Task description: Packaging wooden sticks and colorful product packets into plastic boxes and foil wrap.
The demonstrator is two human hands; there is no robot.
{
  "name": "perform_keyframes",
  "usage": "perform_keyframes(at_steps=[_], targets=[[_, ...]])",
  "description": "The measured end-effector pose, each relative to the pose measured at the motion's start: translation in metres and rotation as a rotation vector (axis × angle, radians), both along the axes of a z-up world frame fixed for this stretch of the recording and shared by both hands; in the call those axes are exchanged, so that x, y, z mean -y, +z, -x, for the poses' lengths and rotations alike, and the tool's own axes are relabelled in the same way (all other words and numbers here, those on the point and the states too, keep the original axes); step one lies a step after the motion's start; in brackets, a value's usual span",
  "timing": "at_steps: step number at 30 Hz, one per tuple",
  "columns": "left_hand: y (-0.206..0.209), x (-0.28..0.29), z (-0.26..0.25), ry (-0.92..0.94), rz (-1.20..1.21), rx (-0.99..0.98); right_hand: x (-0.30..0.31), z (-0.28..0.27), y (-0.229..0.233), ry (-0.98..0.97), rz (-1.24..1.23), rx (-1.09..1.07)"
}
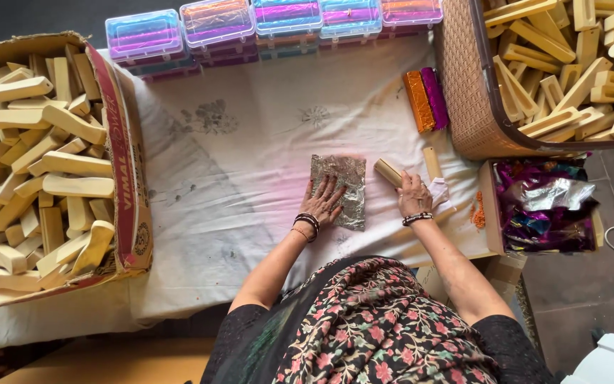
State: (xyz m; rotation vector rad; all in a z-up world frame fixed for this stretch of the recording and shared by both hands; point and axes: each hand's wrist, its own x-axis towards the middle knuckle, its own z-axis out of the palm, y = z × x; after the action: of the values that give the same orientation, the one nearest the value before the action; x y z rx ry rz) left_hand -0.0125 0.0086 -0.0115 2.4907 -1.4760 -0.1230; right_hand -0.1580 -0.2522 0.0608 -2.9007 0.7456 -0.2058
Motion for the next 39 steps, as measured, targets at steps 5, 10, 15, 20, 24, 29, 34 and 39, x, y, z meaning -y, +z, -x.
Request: perform_keyframes(at_steps=[5,10,15,20,24,29,34,39], targets=[[0.033,-0.002,0.000,0.011,-0.169,-0.065,-0.003,-0.007,0.002,-0.031,0.052,-0.102],[0.020,-0.002,0.000,0.011,-0.024,-0.049,0.002,-0.012,0.001,-0.027,0.175,-0.163],[0.029,0.000,0.001,0.016,-0.102,-0.101,0.018,-0.019,0.015,-0.042,-0.146,0.003],[0.012,-0.001,0.002,0.002,-0.074,-0.068,0.026,-0.007,-0.002,-0.030,-0.015,-0.021],[0.007,0.000,-0.001,-0.002,-0.073,-0.017,0.018,-0.009,-0.011,-0.044,0.091,-0.025],[0.012,-0.001,0.000,-0.004,-0.072,-0.001,0.017,-0.012,-0.011,-0.051,0.121,-0.035],[0.025,-0.001,0.000,-0.007,-0.100,-0.034,0.017,-0.009,-0.008,-0.046,0.120,-0.047],[0.019,-0.001,0.002,0.004,-0.083,-0.027,0.021,-0.007,-0.011,-0.023,0.118,-0.088]])
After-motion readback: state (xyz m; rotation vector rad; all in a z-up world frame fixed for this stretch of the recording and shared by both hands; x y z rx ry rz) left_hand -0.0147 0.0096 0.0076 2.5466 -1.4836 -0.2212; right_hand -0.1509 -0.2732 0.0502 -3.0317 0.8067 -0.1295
